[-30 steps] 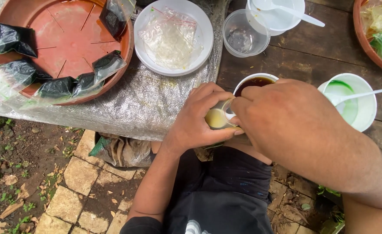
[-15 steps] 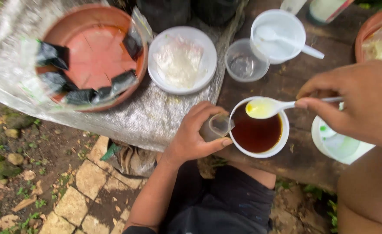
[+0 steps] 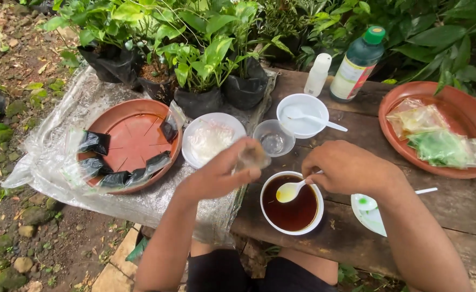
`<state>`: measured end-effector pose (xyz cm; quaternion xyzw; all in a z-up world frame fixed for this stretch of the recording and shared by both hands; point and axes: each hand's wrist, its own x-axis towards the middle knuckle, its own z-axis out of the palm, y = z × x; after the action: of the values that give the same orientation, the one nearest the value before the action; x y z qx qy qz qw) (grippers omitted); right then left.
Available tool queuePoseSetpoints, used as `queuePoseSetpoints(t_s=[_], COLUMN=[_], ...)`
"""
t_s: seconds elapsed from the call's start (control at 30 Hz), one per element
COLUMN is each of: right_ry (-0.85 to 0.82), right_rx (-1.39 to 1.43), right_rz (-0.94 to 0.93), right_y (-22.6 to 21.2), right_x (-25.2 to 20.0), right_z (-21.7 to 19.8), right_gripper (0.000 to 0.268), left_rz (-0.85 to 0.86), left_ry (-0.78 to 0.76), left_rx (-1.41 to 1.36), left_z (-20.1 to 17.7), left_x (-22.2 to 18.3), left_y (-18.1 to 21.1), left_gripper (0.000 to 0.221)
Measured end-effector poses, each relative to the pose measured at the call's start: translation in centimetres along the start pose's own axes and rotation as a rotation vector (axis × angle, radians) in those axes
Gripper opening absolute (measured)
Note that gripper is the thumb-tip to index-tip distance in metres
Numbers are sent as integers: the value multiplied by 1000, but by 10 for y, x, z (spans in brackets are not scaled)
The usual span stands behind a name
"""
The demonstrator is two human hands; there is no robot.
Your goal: Packaging liquid into small plastic bags using a spoon
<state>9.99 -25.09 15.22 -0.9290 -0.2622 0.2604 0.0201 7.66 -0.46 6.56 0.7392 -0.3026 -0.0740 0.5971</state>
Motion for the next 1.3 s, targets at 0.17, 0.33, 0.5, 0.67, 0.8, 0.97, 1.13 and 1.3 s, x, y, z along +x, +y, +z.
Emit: queuePoseSetpoints(t_s=[0.17, 0.33, 0.5, 0.67, 0.8, 0.97, 1.13, 1.3], right_ry=[22, 52, 18, -125, -201, -228, -265, -270], right_rx=[-6, -174, -179, -6, -31, -50, -23, -59], right_rz=[39, 55, 99, 46, 116, 118, 105, 79], right_y=[-4, 4, 11, 34, 33, 36, 33, 34], right_x=[-1, 1, 6, 17, 21, 31, 36, 37], right_z=[2, 11, 9, 11, 9, 15, 12, 19], right_gripper=[21, 23, 24, 9, 10, 6, 12, 11], left_rz=[251, 272, 313, 207, 264, 264, 269, 268], left_ry=[196, 227, 205, 143, 146, 120, 132, 119], left_rx=[30, -79, -79, -118, -7, 95, 151, 134], left_z=[-5, 1, 13, 15, 20, 24, 28, 26], left_x=[51, 72, 71, 60, 59, 61, 62, 64], left_y=[-13, -18, -36, -28, -37, -47, -53, -48], left_gripper=[40, 41, 41, 47, 47, 57, 51, 49])
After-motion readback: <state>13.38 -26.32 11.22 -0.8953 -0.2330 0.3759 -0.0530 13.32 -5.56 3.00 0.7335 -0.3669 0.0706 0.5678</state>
